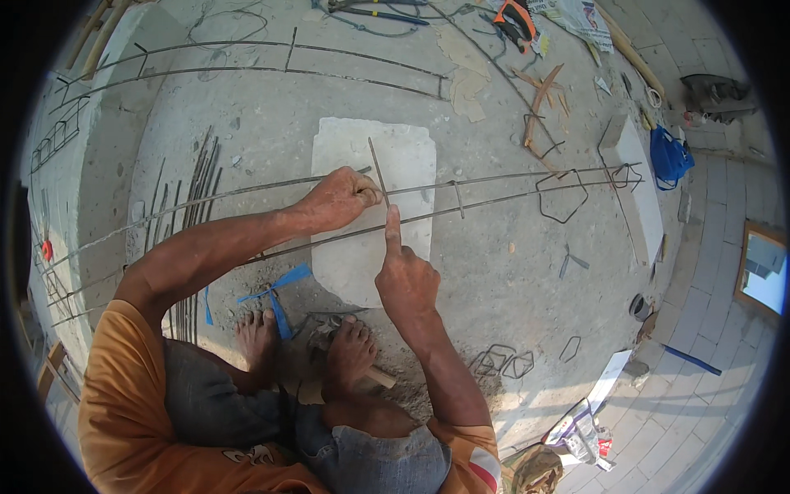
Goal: The person positions and ties metal rods to form a rebar cage using wire.
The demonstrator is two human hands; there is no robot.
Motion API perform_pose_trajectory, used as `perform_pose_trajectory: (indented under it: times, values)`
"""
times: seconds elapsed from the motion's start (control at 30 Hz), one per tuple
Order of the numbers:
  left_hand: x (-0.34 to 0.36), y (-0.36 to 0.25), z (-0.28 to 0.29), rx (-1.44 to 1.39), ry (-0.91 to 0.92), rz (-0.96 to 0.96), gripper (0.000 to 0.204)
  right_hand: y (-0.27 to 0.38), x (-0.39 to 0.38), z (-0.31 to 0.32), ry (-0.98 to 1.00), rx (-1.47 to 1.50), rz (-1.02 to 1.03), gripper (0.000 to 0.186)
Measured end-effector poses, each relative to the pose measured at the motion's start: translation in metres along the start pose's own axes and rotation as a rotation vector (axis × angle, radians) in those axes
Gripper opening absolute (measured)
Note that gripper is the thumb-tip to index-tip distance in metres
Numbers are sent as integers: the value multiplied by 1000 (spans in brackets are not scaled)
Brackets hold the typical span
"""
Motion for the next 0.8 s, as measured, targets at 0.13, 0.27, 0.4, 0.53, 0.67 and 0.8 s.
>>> perform_pose_trajectory:
  times: [0.13,0.27,0.4,0.53,0.67,0.8]
  values:
    - [4,-20,1,42,-72,-17,23,-3,19,11,-8,12,-37,79]
    - [-2,-10,-10,41,16,8,21,4,20,13,-9,-47,-28,79]
    - [-4,-14,-5,71,-23,-8,21,0,9,1,116,-4,-110,78]
    - [-3,-8,-6,61,70,59,20,11,38,15,-57,-67,28,80]
    - [-3,-6,-3,-27,49,62,20,-2,-3,-3,106,-9,-98,77]
    - [-1,-10,-6,23,57,61,18,8,45,18,-106,-117,56,82]
Point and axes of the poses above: each hand's wrist, its own x-axis towards the middle knuckle, its own z-axis out of the back of the hand, y = z × x, the point moved 8 cm from there along x, towards the middle knuckle, and after that the axes turned 15 degrees about y, right-handed, at the moved point
